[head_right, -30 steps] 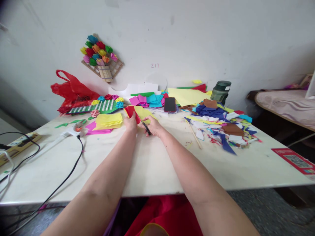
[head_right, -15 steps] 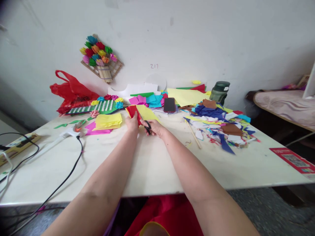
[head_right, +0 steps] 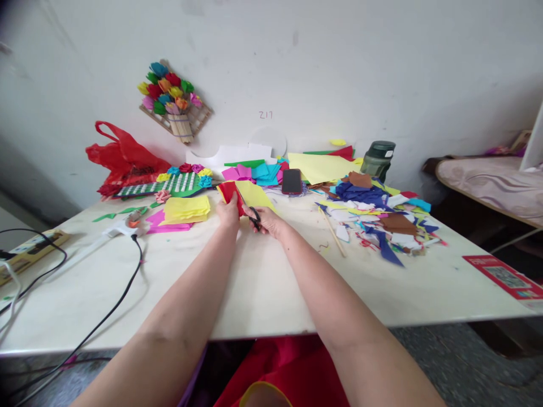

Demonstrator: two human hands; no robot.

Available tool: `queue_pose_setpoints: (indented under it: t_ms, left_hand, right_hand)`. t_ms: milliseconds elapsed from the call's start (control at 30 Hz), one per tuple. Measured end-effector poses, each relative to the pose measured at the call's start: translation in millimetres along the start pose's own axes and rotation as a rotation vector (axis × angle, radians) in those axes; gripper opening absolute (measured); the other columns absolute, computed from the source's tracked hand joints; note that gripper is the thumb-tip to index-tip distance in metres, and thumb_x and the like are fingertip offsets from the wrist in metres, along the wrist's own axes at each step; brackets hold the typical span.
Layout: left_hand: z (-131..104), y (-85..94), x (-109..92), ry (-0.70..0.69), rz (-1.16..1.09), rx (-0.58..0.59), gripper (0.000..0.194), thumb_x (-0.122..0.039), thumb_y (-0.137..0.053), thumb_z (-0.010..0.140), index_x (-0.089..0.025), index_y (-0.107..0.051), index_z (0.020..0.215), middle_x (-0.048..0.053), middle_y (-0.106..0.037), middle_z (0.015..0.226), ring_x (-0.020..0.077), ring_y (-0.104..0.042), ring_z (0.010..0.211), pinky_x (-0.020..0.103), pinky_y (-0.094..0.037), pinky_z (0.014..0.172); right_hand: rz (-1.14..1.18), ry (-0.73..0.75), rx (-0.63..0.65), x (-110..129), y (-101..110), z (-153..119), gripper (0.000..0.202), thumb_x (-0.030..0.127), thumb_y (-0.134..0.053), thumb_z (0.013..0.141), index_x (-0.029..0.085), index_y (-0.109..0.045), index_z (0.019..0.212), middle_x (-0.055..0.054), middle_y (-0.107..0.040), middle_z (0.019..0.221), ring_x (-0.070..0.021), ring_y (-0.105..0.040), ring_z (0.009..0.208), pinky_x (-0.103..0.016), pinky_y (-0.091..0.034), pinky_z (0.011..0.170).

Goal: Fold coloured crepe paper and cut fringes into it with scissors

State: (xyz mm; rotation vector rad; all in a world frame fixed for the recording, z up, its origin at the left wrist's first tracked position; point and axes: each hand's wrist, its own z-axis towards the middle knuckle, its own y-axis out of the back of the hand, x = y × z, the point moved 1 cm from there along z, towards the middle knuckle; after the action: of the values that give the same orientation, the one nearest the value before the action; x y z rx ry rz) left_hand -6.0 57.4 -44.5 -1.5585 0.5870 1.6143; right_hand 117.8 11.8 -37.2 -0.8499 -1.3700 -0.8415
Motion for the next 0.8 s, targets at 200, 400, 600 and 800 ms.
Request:
queue_pose_setpoints:
  t_ms: [200, 400, 600, 800]
  left_hand:
    - [0.8, 1.4, -0.1, 0.003, 0.037, -0.008, 0.027, -0.037, -0.056, 0.070, -0.012, -0.060, 0.075, 0.006, -0.061, 0.068, 0.0170, -0.058, 0.061, 0.025, -0.044, 0.054]
    - [2.5, 1.0, 0.4, -0.001, 0.050, -0.004, 0.027, -0.037, -0.055, 0.071, -0.011, -0.059, 0.078, 0.006, -0.060, 0.068, 0.0171, -0.057, 0.059, 0.027, -0.043, 0.054]
    - [4.8, 1.5, 2.1, -0.020, 0.074, -0.014, 0.028, -0.036, -0.055, 0.072, -0.009, -0.059, 0.080, 0.008, -0.060, 0.070, 0.0181, -0.057, 0.062, 0.028, -0.043, 0.058]
    - [7.2, 1.6, 5.0, 0.000, 0.073, -0.014, 0.030, -0.038, -0.056, 0.070, -0.010, -0.058, 0.080, 0.007, -0.060, 0.069, 0.0167, -0.056, 0.059, 0.027, -0.042, 0.054]
  right_hand:
    - [-0.040, 0.005, -0.015, 1.1, -1.4, -0.5, 0.042, 0.057, -0.057, 0.071, 0.016, -0.049, 0.070, 0.004, -0.050, 0.050, -0.0039, -0.044, 0.034, -0.014, -0.020, 0.025]
    - [-0.031, 0.016, -0.026, -1.2, -2.5, 1.7, 0.042, 0.057, -0.057, 0.070, 0.016, -0.050, 0.071, 0.004, -0.050, 0.050, -0.0039, -0.044, 0.034, -0.014, -0.019, 0.025]
    - [-0.047, 0.012, -0.049, 1.8, -6.0, -1.4, 0.037, 0.052, -0.056, 0.074, 0.016, -0.050, 0.071, 0.005, -0.048, 0.048, -0.0033, -0.042, 0.034, -0.015, -0.017, 0.026]
    - [-0.058, 0.003, -0.067, -0.4, -6.7, 0.5, 0.034, 0.049, -0.056, 0.075, 0.016, -0.050, 0.070, 0.006, -0.047, 0.049, -0.0026, -0.040, 0.032, -0.015, -0.015, 0.025]
